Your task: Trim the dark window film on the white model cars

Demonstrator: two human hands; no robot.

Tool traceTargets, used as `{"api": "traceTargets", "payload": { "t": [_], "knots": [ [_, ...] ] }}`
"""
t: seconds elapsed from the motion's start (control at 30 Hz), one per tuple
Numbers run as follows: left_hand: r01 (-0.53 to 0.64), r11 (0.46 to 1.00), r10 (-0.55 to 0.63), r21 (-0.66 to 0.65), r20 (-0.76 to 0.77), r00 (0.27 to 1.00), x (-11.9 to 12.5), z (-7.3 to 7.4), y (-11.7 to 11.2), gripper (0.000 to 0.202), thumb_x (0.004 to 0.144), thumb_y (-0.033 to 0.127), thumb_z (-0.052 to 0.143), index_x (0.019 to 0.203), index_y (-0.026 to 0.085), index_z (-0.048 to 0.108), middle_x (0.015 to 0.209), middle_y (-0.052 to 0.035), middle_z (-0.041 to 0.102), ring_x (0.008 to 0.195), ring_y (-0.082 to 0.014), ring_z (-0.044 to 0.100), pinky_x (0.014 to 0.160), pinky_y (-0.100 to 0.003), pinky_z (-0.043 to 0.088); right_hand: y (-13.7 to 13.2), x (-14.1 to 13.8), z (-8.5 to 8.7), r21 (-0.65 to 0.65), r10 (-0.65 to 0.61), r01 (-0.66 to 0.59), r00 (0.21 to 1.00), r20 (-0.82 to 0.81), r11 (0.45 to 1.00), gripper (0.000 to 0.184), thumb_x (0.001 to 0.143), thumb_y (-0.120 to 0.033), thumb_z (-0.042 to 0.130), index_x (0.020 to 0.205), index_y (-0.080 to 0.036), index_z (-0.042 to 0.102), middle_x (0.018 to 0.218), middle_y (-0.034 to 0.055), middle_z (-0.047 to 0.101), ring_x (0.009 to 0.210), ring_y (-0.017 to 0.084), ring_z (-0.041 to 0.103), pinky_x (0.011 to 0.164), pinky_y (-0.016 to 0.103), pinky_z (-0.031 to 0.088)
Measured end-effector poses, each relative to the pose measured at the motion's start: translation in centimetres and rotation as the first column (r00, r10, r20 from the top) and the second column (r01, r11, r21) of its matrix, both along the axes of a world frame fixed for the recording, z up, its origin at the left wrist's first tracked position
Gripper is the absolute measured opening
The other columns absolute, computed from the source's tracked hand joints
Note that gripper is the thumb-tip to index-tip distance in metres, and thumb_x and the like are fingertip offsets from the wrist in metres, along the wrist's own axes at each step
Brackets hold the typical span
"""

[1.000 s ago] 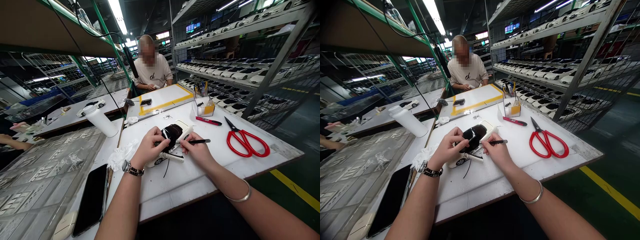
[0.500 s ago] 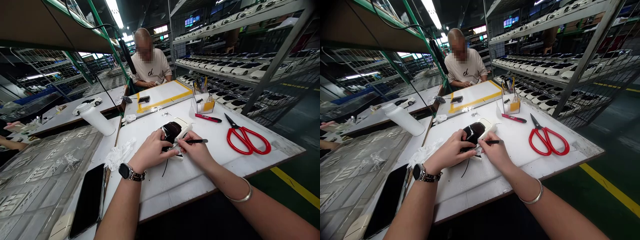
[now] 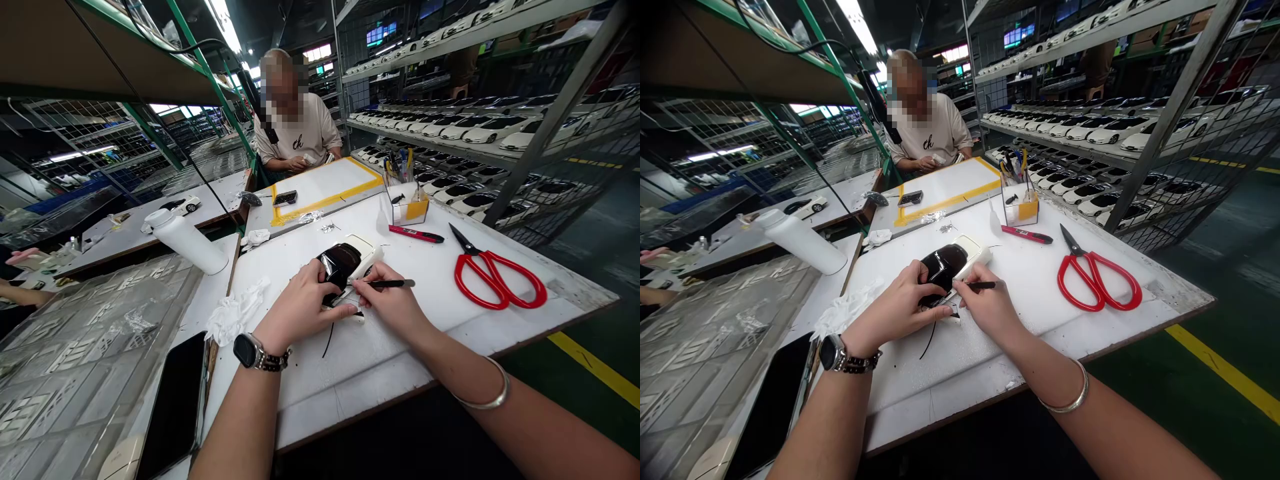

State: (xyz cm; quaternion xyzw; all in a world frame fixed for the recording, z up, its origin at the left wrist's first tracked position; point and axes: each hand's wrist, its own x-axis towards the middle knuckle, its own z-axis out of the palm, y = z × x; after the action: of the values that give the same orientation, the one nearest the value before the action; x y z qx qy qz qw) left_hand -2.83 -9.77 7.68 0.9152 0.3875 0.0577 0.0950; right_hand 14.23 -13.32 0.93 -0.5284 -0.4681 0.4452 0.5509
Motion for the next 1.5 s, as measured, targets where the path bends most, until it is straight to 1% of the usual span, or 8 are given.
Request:
{"api": "traceTargets", "payload": {
  "t": [0.13,0.27,0.53,0.87,1.23,1.37,1.43,1.5],
  "knots": [
    [-0.013,1.0,0.014,0.014,-0.031,0.999,0.2,0.0,-0.1,0.054,0.079,0.067,0.045,0.095,0.023,0.071,0.095,-0.0081,0.041,0.089,-0.0214,0.046,0.08,-0.039,0.045,0.0,0.0,0.0,-0.01,-0.018,0.018,1.0,0.012,1.0,0.036,0.075,-0.047,0.065,0.068,-0.019,0.043,0.057,-0.0027,0.054,0.055,0.012,0.057,0.054,0.023,0.044],
    [-0.022,0.999,0.023,0.025,-0.051,0.998,0.3,0.1,-0.3,0.059,0.078,0.07,0.043,0.097,0.021,0.07,0.095,-0.0087,0.042,0.089,-0.0221,0.047,0.08,-0.04,0.045,-0.2,0.1,0.1,-0.008,-0.034,0.034,0.999,-0.001,0.999,0.035,0.076,-0.046,0.063,0.069,-0.019,0.043,0.063,-0.0017,0.058,0.055,0.011,0.057,0.055,0.024,0.045],
    [-0.013,1.0,0.013,0.011,-0.031,0.999,0.4,0.1,-0.2,0.057,0.078,0.069,0.044,0.093,0.02,0.071,0.093,-0.0079,0.042,0.087,-0.0207,0.047,0.078,-0.037,0.045,-0.3,-0.1,0.2,-0.024,0.012,-0.012,1.0,0.02,1.0,0.034,0.077,-0.044,0.062,0.069,-0.019,0.041,0.059,-0.0039,0.052,0.054,0.011,0.057,0.053,0.023,0.045],
    [-0.024,1.0,0.023,-0.004,-0.028,0.999,0.4,0.2,-0.3,0.056,0.078,0.069,0.045,0.093,0.022,0.07,0.094,-0.0074,0.042,0.09,-0.021,0.046,0.078,-0.037,0.044,-0.2,-0.1,0.0,-0.018,0.024,-0.023,1.0,0.018,1.0,0.035,0.076,-0.044,0.063,0.068,-0.018,0.041,0.06,-0.0032,0.056,0.055,0.012,0.059,0.054,0.023,0.047],
    [-0.012,1.0,0.012,-0.004,-0.035,0.999,0.4,0.0,-0.3,0.057,0.078,0.069,0.044,0.094,0.021,0.07,0.094,-0.0078,0.042,0.09,-0.0208,0.046,0.08,-0.037,0.044,-0.1,-0.1,0.1,-0.032,0.032,-0.031,0.999,0.03,0.999,0.033,0.076,-0.043,0.062,0.069,-0.018,0.041,0.061,-0.0039,0.055,0.056,0.012,0.059,0.054,0.023,0.046],
    [-0.003,1.0,0.002,-0.026,-0.025,1.0,0.1,0.2,-0.2,0.054,0.078,0.068,0.047,0.094,0.021,0.069,0.094,-0.0077,0.042,0.091,-0.0215,0.046,0.081,-0.038,0.043,-0.1,-0.3,0.4,-0.058,0.024,-0.02,0.997,0.069,0.998,0.032,0.076,-0.042,0.06,0.069,-0.019,0.04,0.057,-0.0046,0.053,0.055,0.012,0.058,0.054,0.023,0.045],
    [0.002,0.997,-0.001,-0.072,0.018,1.0,-0.2,0.4,-0.1,0.049,0.078,0.065,0.049,0.091,0.021,0.066,0.094,-0.0067,0.044,0.089,-0.0197,0.047,0.079,-0.035,0.043,0.0,-0.3,0.7,-0.07,0.023,-0.015,0.993,0.116,0.997,0.03,0.076,-0.041,0.058,0.069,-0.019,0.039,0.055,-0.0051,0.05,0.053,0.011,0.057,0.054,0.022,0.043],
    [0.006,0.994,0.005,-0.107,0.096,0.995,-0.6,0.7,0.1,0.042,0.08,0.06,0.052,0.086,0.019,0.06,0.092,-0.0045,0.047,0.083,-0.016,0.047,0.073,-0.03,0.042,0.4,-0.3,1.3,-0.071,0.03,-0.015,0.975,0.219,0.997,0.028,0.076,-0.038,0.056,0.068,-0.018,0.039,0.056,-0.0051,0.049,0.054,0.011,0.054,0.054,0.021,0.041]
  ]
}}
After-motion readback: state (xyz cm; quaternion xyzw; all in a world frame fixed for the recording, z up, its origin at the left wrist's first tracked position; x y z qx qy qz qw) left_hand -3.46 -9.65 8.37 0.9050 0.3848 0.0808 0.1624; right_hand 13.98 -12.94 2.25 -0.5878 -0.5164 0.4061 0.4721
